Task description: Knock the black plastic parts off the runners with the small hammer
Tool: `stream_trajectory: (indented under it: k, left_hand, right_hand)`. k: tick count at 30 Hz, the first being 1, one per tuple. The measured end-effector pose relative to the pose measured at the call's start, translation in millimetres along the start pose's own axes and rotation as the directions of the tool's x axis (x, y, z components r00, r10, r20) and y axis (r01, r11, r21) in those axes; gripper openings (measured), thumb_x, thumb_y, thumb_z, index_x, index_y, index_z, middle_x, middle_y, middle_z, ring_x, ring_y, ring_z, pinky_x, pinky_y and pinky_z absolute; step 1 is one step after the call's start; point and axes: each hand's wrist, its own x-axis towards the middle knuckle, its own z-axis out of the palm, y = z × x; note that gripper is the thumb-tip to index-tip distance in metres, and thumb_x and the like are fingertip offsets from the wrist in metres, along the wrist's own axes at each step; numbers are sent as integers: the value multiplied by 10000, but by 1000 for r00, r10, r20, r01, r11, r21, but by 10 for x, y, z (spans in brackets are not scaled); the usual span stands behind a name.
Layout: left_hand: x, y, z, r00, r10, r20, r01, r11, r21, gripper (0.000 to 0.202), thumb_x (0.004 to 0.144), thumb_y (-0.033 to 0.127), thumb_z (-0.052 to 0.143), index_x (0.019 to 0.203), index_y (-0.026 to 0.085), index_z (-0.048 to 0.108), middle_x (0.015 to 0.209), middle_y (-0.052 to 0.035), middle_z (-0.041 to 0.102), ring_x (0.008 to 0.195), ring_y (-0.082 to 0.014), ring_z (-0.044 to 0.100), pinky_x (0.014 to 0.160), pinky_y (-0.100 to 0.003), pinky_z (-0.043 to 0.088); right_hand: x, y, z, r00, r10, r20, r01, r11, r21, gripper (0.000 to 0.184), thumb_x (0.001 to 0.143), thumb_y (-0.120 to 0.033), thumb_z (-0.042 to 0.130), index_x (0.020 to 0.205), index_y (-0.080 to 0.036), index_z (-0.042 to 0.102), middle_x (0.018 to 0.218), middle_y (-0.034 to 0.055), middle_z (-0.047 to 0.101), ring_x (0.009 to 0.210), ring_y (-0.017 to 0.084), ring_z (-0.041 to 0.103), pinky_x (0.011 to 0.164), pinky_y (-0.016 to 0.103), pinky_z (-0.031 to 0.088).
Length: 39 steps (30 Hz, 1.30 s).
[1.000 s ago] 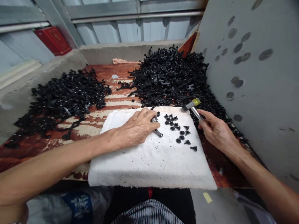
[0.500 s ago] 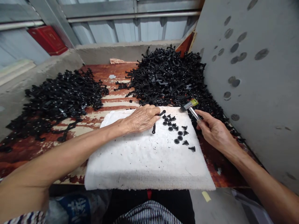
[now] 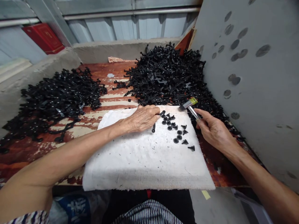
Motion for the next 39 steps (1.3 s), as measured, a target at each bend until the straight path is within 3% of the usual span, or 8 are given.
stream_trajectory:
  k: [9, 16, 25, 31, 33, 35, 37, 39]
  left_hand:
    - [7, 19, -22, 999, -18, 43, 18, 1000, -3, 214, 967, 266, 290, 798, 210, 408, 875, -53, 532, 767, -176, 476, 773, -336, 393]
    - [8, 29, -26, 999, -10, 53, 9, 1000, 18, 206, 960, 245, 279, 793, 211, 394, 859, -43, 524, 763, -171, 462, 750, -333, 367]
    - [17, -84, 16, 994, 99, 51, -101, 994, 33, 210, 971, 297, 282, 806, 216, 384, 830, -32, 511, 733, -172, 459, 675, -333, 311]
    - [22, -113, -14, 991, 119, 54, -114, 990, -78, 233, 975, 298, 277, 770, 221, 358, 798, -25, 497, 713, -166, 442, 673, -330, 310]
    - [26, -108, -28, 990, 128, 57, -123, 989, -81, 227, 971, 296, 284, 769, 222, 355, 796, -24, 494, 709, -167, 440, 671, -331, 304]
    - [33, -103, -35, 988, 139, 64, -134, 988, -81, 229, 972, 306, 283, 778, 220, 369, 809, -27, 505, 718, -168, 448, 673, -330, 304]
    - [41, -103, -33, 989, 129, 78, -122, 989, -84, 237, 975, 307, 275, 787, 218, 389, 826, -30, 521, 733, -168, 462, 681, -325, 310]
    - [49, -113, -24, 990, 110, 87, -103, 992, -79, 249, 980, 311, 267, 801, 215, 412, 838, -30, 535, 744, -169, 471, 689, -322, 316]
  right_hand:
    - [-6, 32, 9, 999, -39, -12, 39, 999, -5, 436, 855, -253, 440, 1234, -137, 620, 569, 2, 582, 429, 136, 444, 459, 259, 381]
    - [-1, 24, -3, 1000, -4, 13, 4, 1000, -15, 461, 851, -262, 437, 1249, -114, 615, 563, 3, 566, 427, 140, 441, 466, 269, 399]
    - [-9, 35, -4, 1000, -28, 2, 28, 999, -25, 446, 862, -250, 442, 1257, -131, 612, 593, 14, 601, 453, 153, 488, 491, 277, 424]
    - [15, -20, -58, 998, -39, 58, 37, 999, 26, 461, 848, -223, 439, 1263, -128, 615, 547, -13, 566, 444, 148, 485, 471, 275, 430]
    - [-10, -119, -74, 998, -53, 37, 53, 999, 4, 479, 864, -230, 435, 1299, -110, 595, 613, 21, 634, 486, 163, 550, 500, 293, 469]
    - [-45, -238, -78, 993, -114, -6, 114, 993, -14, 485, 881, -231, 431, 1325, -105, 576, 815, 87, 723, 639, 197, 651, 594, 326, 529]
    - [-78, -346, -70, 979, -202, -14, 201, 979, -26, 476, 889, -210, 423, 1333, -123, 571, 1054, 126, 726, 826, 225, 693, 723, 366, 561]
    - [-101, -422, -58, 964, -266, 5, 266, 963, -34, 476, 892, -183, 412, 1340, -143, 566, 1133, 123, 708, 904, 232, 694, 790, 386, 564]
